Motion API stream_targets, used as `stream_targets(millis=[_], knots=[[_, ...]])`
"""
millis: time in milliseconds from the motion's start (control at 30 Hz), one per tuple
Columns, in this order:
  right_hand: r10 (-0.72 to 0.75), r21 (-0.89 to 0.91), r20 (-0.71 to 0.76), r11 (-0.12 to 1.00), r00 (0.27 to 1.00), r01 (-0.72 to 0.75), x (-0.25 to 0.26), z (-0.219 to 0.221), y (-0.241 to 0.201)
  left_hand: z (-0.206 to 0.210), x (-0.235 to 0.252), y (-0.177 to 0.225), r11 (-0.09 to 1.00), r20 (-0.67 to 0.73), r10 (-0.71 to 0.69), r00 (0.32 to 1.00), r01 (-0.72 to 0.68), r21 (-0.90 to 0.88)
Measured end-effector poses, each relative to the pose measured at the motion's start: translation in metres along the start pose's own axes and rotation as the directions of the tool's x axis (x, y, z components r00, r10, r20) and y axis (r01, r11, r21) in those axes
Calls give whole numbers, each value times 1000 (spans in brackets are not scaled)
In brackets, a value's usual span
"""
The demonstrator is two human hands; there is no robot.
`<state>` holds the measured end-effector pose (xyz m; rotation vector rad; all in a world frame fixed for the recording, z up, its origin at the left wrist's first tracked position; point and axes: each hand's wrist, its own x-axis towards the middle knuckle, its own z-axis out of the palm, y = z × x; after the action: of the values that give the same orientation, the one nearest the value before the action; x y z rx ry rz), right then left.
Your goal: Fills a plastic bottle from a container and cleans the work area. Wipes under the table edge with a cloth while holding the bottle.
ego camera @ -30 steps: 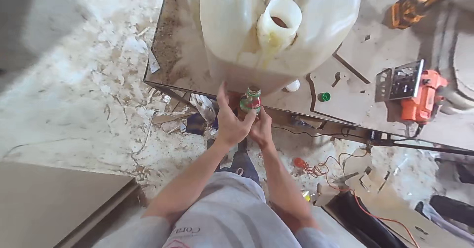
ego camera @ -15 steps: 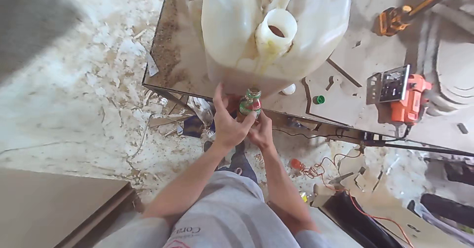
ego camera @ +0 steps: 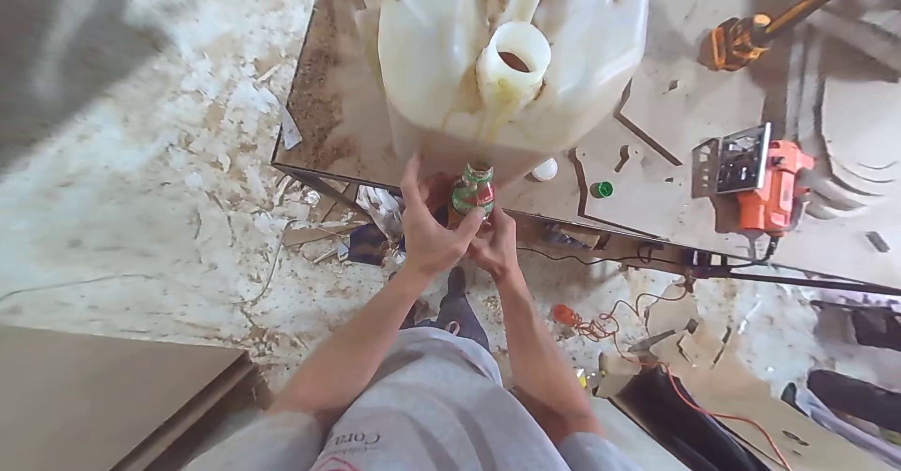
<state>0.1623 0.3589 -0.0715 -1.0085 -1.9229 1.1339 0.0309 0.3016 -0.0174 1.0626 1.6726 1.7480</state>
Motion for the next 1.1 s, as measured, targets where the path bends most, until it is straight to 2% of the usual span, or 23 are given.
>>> stream_targets(millis=[500, 600, 833, 1100], knots=[[-33, -2, -18, 999, 999, 33, 1, -12, -36, -2, 6, 30, 995, -32, 75, 997, -77, -63], [-18, -14, -8, 1000, 1000, 18, 1, -14, -40, -4, 7, 36, 998, -25, 49, 999, -50, -41], [-17, -13, -31, 1000, 999, 17, 3, -11, -34, -3, 7, 27, 993, -20, 82, 996, -83, -87], [-64, 49, -68, 996, 996, 68, 8, -6, -25, -2, 12, 13, 970, -6, 215, 977, -214, -113]])
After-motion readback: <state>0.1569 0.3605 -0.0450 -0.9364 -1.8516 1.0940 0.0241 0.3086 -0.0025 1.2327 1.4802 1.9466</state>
